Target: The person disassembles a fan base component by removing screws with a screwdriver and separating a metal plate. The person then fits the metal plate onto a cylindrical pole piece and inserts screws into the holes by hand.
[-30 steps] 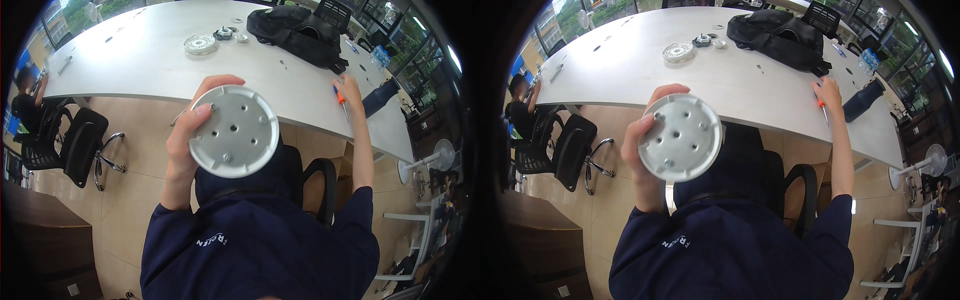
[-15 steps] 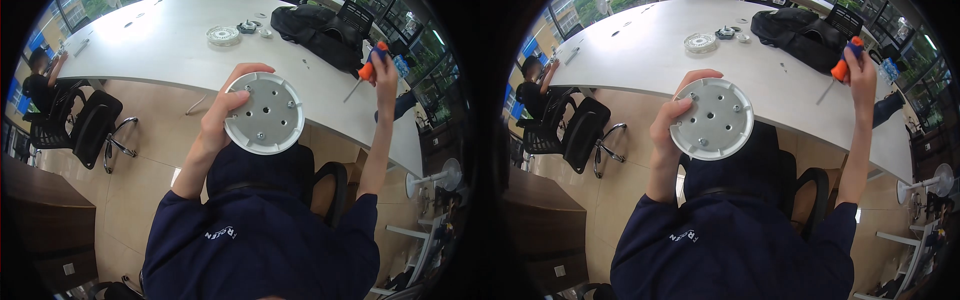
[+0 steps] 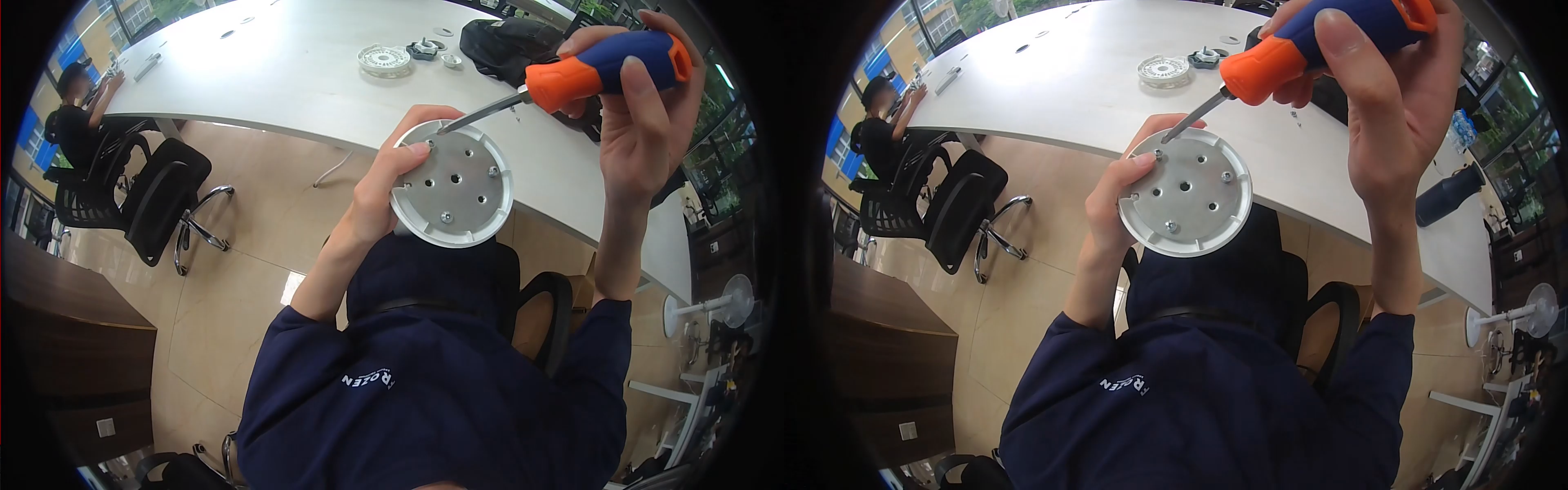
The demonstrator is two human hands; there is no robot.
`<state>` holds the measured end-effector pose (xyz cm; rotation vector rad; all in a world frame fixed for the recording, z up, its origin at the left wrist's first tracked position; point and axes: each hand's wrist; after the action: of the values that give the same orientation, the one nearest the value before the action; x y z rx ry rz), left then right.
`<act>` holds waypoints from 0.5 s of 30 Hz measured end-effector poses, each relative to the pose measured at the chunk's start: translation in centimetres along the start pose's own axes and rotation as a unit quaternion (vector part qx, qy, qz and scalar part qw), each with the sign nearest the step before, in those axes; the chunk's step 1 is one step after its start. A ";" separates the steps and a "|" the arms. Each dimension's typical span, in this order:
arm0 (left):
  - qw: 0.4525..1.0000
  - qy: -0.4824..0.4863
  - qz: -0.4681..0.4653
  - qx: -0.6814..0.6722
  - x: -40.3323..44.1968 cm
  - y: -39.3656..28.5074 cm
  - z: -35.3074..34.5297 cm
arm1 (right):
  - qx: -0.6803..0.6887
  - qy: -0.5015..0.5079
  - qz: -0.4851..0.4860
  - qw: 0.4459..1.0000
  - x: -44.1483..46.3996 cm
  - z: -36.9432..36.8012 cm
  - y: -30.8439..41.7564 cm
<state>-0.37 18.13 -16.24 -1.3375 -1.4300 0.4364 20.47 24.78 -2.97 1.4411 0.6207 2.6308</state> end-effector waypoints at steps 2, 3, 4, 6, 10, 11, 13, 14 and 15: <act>1.000 0.010 0.010 0.007 0.0 0.0 0.0 | 0.027 -0.055 -0.030 0.998 1.0 -1.7 1.4; 1.000 0.008 0.010 0.007 0.0 0.0 -0.1 | 0.037 -0.073 -0.039 0.996 1.1 -2.1 1.4; 1.000 0.005 0.006 0.006 0.0 0.0 -0.3 | 0.005 -0.098 -0.017 0.995 0.8 -2.2 -0.2; 1.000 0.001 0.001 0.006 0.0 0.0 -0.4 | -0.024 -0.123 0.005 0.992 0.7 -2.4 -1.0; 1.000 0.009 0.002 0.017 0.1 0.2 -0.2 | -0.025 -0.131 -0.008 0.991 0.5 -2.4 -0.9; 1.000 0.012 0.005 0.018 0.1 0.2 -0.1 | -0.025 -0.125 -0.007 0.992 0.5 -2.3 -0.9; 1.000 0.013 0.006 0.018 0.0 0.1 -0.1 | -0.025 -0.116 -0.016 0.993 0.4 -2.2 -0.6; 1.000 0.013 0.008 0.019 0.0 0.1 -0.2 | -0.025 -0.114 -0.021 0.993 0.5 -2.2 -0.5; 1.000 0.013 0.008 0.019 0.0 0.1 -0.2 | -0.025 -0.112 -0.026 0.993 0.5 -2.2 -0.4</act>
<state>-0.18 18.10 -16.26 -1.3196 -1.3842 0.4533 18.35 24.64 -3.81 1.6487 0.5552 2.3818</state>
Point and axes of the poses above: each hand's wrist, its own x-axis towards the middle knuckle, its own z-axis out of the back of the hand, y = z × x, and after that the axes turned 7 degrees about y, right-handed
